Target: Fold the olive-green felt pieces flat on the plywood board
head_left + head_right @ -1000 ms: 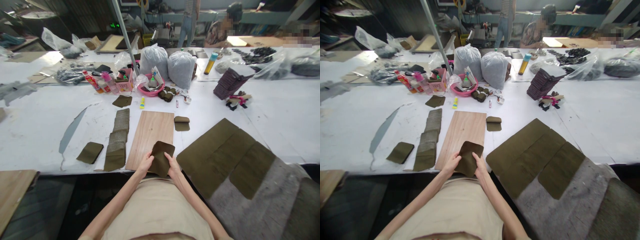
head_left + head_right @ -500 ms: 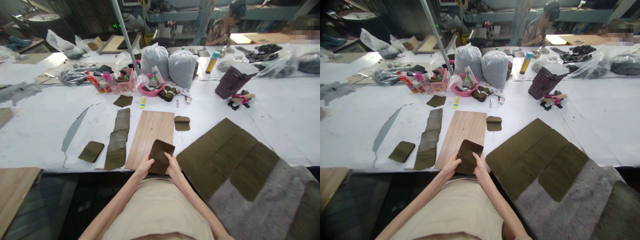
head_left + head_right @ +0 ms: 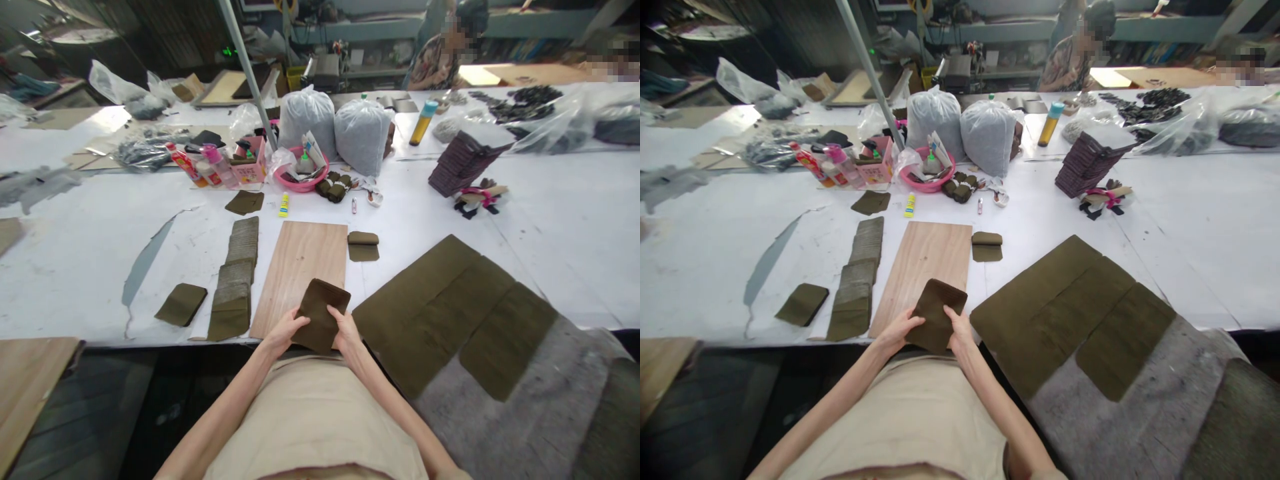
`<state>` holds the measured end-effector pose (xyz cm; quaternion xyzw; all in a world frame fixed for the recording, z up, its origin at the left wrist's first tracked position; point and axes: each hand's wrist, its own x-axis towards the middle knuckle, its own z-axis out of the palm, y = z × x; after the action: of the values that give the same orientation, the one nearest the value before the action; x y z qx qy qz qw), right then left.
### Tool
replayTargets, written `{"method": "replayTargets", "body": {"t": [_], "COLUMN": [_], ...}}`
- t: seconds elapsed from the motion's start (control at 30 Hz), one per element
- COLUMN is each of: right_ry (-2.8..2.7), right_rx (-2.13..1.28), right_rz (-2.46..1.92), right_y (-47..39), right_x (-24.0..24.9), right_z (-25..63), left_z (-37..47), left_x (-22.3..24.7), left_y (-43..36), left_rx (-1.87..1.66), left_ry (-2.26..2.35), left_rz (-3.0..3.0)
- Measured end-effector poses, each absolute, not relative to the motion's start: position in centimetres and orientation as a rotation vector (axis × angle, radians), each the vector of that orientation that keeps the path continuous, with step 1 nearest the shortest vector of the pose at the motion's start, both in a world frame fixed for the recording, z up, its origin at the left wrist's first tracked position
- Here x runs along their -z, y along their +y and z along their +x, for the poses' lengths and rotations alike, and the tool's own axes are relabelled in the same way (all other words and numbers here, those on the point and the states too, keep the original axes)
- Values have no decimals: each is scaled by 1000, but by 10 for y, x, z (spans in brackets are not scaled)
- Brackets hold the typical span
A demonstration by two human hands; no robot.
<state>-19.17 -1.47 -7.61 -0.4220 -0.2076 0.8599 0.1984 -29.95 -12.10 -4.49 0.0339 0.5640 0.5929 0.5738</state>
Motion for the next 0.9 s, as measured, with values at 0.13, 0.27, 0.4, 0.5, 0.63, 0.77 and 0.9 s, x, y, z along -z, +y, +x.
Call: {"method": "replayTargets", "body": {"t": [0.13, 0.27, 0.4, 0.5, 0.63, 0.77, 0.9], "right_ry": [-649, -654, -658, -682, -770, -772, -720], "right_rx": [-2401, -2384, -2355, -2324, -2255, -2269, -2292], "right_rz": [-1169, -1171, -1230, -1253, -1230, -1197, -1226], "right_y": [-16, -16, -14, -14, -15, -16, -14], "right_x": [77, 77, 76, 78, 84, 88, 86], "right_z": [-192, -191, -191, -192, -192, -193, -193], "left_z": [-308, -302, -297, -299, -299, -295, -296], "left_x": [51, 58, 57, 57, 59, 59, 57], "left_y": [-113, -105, -105, -107, -105, -104, -106], "left_rx": [-1377, -1420, -1455, -1461, -1507, -1550, -1575], "left_ry": [1342, 1483, 1506, 1404, 1352, 1367, 1306], "left_rz": [35, 121, 196, 135, 14, 6, 2]}}
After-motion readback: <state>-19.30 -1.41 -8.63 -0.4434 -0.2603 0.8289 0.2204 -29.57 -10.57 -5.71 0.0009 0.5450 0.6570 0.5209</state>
